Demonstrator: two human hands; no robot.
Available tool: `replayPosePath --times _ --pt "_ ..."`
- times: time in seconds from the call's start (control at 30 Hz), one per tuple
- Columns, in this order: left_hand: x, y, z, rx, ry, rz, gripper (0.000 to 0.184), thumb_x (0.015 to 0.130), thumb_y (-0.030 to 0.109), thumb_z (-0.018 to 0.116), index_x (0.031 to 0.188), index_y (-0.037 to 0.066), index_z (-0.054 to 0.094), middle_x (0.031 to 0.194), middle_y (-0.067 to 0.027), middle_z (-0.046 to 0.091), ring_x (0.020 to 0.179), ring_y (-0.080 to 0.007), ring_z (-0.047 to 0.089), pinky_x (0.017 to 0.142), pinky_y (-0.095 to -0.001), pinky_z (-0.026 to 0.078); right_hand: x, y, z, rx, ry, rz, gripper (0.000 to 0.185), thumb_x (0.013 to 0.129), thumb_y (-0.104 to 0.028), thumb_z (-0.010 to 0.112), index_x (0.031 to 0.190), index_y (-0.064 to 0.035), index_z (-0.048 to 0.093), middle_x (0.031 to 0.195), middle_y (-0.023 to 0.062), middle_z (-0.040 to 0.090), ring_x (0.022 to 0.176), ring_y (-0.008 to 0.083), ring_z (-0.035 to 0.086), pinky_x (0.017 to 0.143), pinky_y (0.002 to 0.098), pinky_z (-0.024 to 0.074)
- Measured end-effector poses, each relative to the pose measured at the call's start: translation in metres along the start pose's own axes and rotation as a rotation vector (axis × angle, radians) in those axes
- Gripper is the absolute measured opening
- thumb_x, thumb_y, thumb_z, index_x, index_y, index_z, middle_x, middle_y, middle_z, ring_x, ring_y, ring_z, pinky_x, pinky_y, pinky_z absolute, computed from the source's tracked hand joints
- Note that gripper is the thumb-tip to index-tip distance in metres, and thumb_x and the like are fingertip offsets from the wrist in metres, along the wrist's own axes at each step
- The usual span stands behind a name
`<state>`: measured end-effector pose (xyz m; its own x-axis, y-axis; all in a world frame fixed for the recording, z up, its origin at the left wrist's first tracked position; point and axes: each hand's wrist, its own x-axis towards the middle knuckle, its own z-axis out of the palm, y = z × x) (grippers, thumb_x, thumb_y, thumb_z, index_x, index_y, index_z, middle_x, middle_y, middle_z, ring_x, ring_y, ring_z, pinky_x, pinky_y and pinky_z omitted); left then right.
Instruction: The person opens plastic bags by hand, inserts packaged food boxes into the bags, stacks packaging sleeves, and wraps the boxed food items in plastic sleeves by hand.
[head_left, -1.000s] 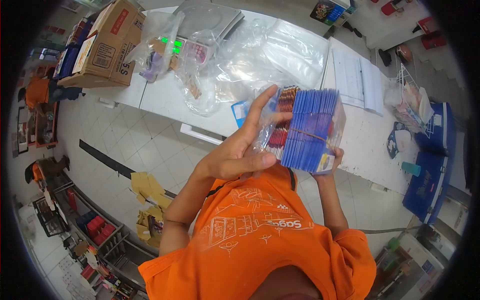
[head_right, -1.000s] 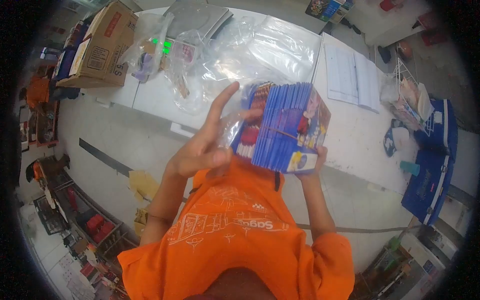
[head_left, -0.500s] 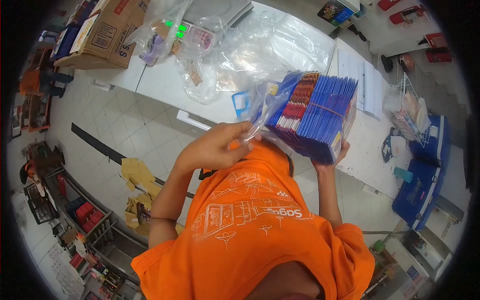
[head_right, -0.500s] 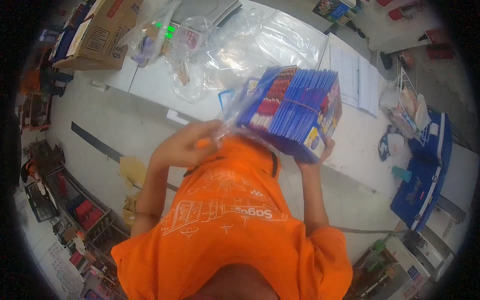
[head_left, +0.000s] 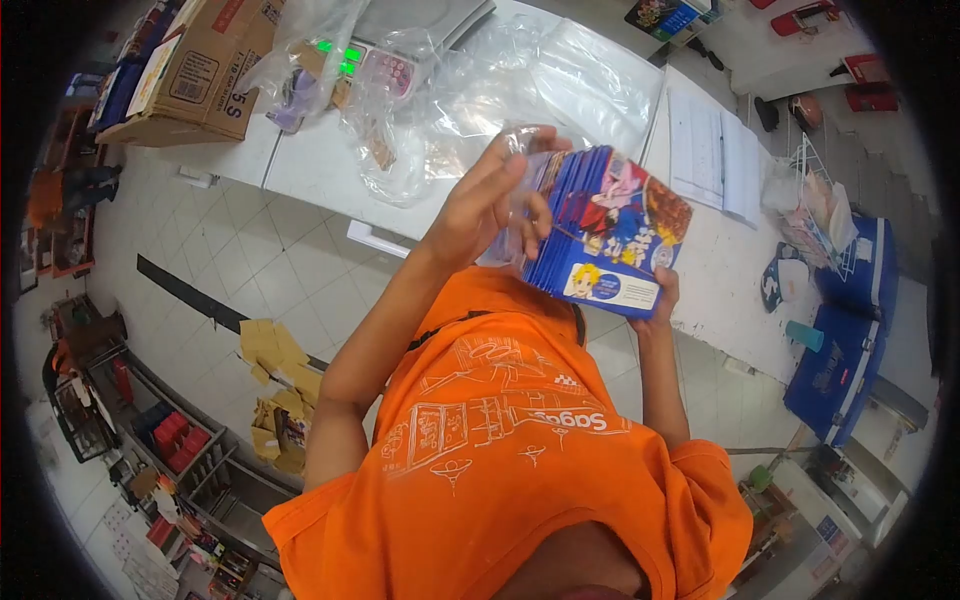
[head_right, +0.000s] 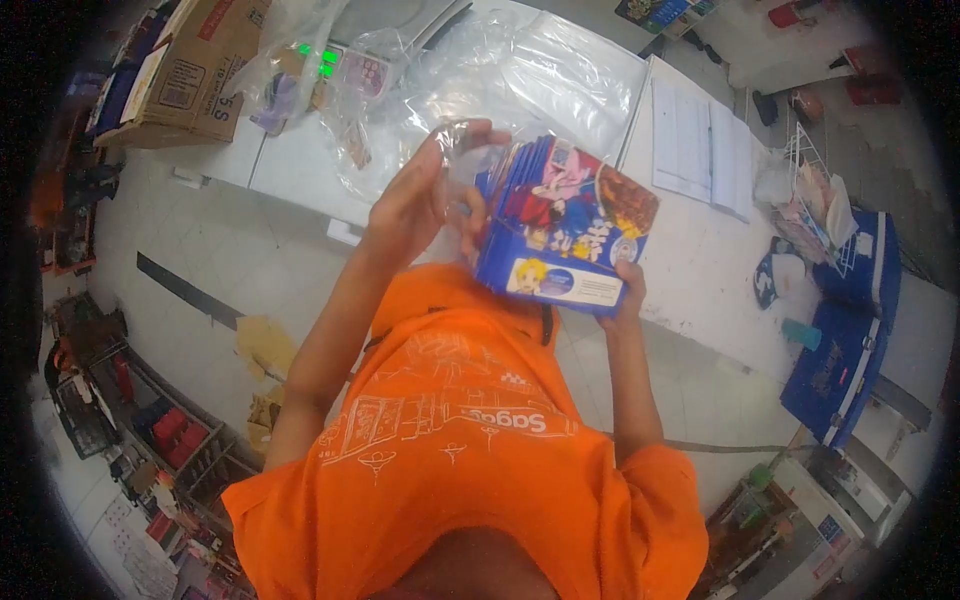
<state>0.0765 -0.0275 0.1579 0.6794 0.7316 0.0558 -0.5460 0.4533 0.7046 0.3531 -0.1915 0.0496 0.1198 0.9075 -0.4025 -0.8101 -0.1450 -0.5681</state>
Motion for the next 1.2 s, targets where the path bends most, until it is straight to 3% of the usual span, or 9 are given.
replayPosePath --times 0.13,0.3,0.43,0.63,0.73,0.77,0.9,1.1,1.2 --pt "0.009 -0.013 -0.005 0.218 -0.042 0.027 0.057 0.108 0.040 0.030 0.146 -0.003 0.033 0.152 -0.0235 0.037 0.081 -0.0240 0.070 0.045 -0.0260 0.056 0.000 0.004 -0.027 -0.177 0.004 0.089 0.073 0.078 -0.029 0.067 0.139 0.0049 0.044 0.131 0.0211 0.061 0.115 0.0347 0.064 0.099 0.0451 0.0539" --pt "0.007 -0.009 0.020 0.514 -0.005 0.051 0.085 0.088 0.023 0.077 0.149 -0.007 0.026 0.157 -0.0243 0.027 0.099 -0.0232 0.068 0.081 -0.0283 0.056 0.004 0.012 0.020 -0.120 0.192 0.081 0.053 0.081 -0.025 0.065 0.125 0.0039 0.055 0.113 0.0169 0.066 0.100 0.0275 0.068 0.089 0.0385 0.0560" --pt "0.008 -0.021 0.017 1.048 0.121 0.083 0.120 0.075 0.046 0.084 0.149 -0.016 0.014 0.155 -0.0405 0.011 0.139 -0.0483 0.036 0.111 -0.0521 0.037 0.014 0.021 0.060 -0.451 0.172 0.091 0.072 0.086 -0.031 0.066 0.145 0.0000 0.038 0.130 0.0186 0.056 0.120 0.0267 0.058 0.103 0.0353 0.0456" --pt "0.004 -0.059 0.035 1.938 0.055 -0.052 0.141 0.062 0.076 0.076 0.145 -0.023 0.017 0.152 -0.0432 0.017 0.143 -0.0527 0.023 0.116 -0.0613 0.016 0.019 0.011 0.063 -0.947 0.098 -0.202 0.079 0.098 -0.053 0.056 0.153 -0.0028 0.031 0.139 0.0230 0.051 0.125 0.0268 0.053 0.108 0.0357 0.0402" --pt "0.006 -0.056 0.042 2.021 0.085 -0.076 0.145 0.060 0.085 0.068 0.148 -0.018 0.016 0.150 -0.0382 0.025 0.144 -0.0491 0.025 0.118 -0.0600 0.011 0.008 -0.020 0.049 -1.064 0.369 -0.167 0.067 0.096 -0.046 0.062 0.144 -0.0023 0.046 0.134 0.0185 0.058 0.113 0.0253 0.062 0.093 0.0368 0.0498" --pt "0.007 -0.057 0.045 2.044 0.097 -0.141 0.146 0.060 0.086 0.067 0.150 -0.015 0.013 0.156 -0.0343 0.018 0.147 -0.0470 0.021 0.120 -0.0574 0.010 0.011 -0.011 0.052 -1.420 0.630 -0.545 0.049 0.093 -0.035 0.069 0.131 -0.0053 0.062 0.117 0.0117 0.066 0.090 0.0209 0.063 0.072 0.0352 0.0532" --pt "0.006 -0.063 0.038 2.094 0.096 -0.117 0.143 0.061 0.086 0.067 0.154 -0.008 0.012 0.160 -0.0304 0.018 0.149 -0.0438 0.021 0.122 -0.0541 0.010 0.031 0.018 0.004 -1.430 0.421 -0.558 0.048 0.084 -0.022 0.074 0.126 -0.0037 0.061 0.084 0.0157 0.068 0.076 0.0225 0.065 0.070 0.0345 0.0527" --pt "0.010 -0.069 0.039 2.092 0.064 -0.049 0.144 0.059 0.086 0.070 0.148 -0.017 0.021 0.144 -0.0382 0.036 0.141 -0.0485 0.032 0.119 -0.0591 0.012 -0.031 -0.011 0.052 -1.364 0.539 -0.206 0.029 0.079 -0.006 0.067 0.108 -0.0051 0.070 0.117 0.0228 0.067 0.097 0.0373 0.067 0.078 0.0374 0.0543" --pt "0.011 -0.075 0.038 2.127 0.072 0.057 0.142 0.060 0.089 0.065 0.152 -0.009 0.020 0.154 -0.0321 0.030 0.146 -0.0459 0.026 0.123 -0.0537 0.008 -0.043 -0.005 0.062 -1.448 0.459 -0.583 0.024 0.079 -0.001 0.061 0.099 -0.0061 0.073 0.119 0.0188 0.062 0.104 0.0310 0.065 0.086 0.0394 0.0532"
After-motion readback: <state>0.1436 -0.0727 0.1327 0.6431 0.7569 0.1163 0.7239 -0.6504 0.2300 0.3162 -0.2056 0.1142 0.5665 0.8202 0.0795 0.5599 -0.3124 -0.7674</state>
